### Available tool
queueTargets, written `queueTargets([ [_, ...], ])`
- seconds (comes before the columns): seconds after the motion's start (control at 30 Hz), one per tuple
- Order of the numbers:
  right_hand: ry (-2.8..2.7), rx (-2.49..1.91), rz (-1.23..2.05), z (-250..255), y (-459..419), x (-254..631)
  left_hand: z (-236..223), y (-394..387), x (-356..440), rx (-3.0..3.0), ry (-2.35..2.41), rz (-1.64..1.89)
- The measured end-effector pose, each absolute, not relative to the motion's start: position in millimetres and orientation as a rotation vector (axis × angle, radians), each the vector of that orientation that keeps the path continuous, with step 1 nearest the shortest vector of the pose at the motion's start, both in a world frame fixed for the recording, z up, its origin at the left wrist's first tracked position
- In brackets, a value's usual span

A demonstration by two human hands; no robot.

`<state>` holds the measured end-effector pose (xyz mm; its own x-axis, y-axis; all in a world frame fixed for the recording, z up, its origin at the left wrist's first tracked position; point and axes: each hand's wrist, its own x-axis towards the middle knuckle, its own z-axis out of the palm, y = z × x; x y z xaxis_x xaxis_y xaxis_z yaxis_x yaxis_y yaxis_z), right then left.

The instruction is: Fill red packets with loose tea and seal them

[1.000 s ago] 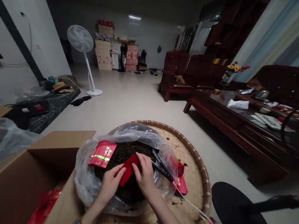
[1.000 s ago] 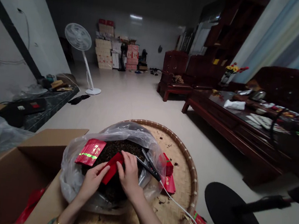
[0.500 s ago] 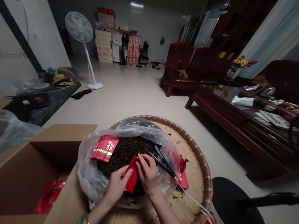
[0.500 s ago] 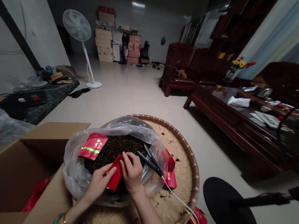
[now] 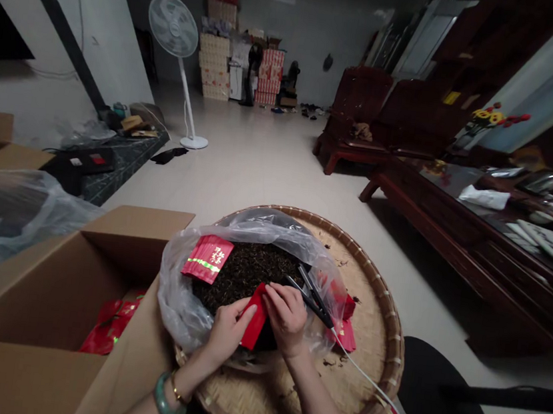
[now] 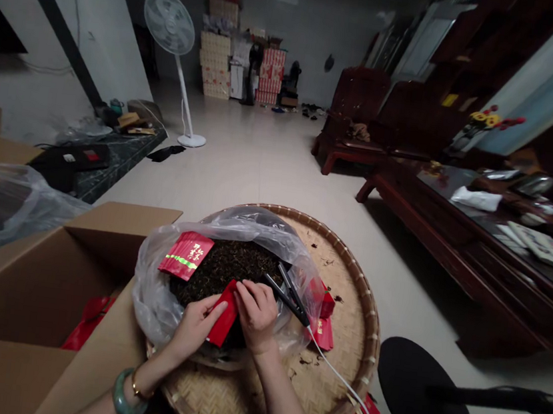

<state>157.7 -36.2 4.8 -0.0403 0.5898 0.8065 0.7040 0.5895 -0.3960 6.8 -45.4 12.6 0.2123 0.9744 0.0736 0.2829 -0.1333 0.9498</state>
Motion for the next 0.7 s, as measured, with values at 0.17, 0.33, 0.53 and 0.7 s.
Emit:
queueTargets([
  [0.17,-1.688,-1.146,0.020,15.9,-38.6,158.9,8.0,-38.1,-0.1,1.678,1.229,0.954],
  [0.33,-1.646,-1.129,0.415,27.2,-43.9,169.1,6.5,-23.1,-13.5,1.394,1.202,1.024],
  [0.53,-1.580,-1.203,0.888,19.2,-51.3,163.8,9.4,-22.9,-12.6,1.203,1.120,0.966],
  [0.7,-1.403,-1.234,1.223,9.7,-52.0,163.3,11.0,-26.9,-13.6,1.318,1.096,0.904],
])
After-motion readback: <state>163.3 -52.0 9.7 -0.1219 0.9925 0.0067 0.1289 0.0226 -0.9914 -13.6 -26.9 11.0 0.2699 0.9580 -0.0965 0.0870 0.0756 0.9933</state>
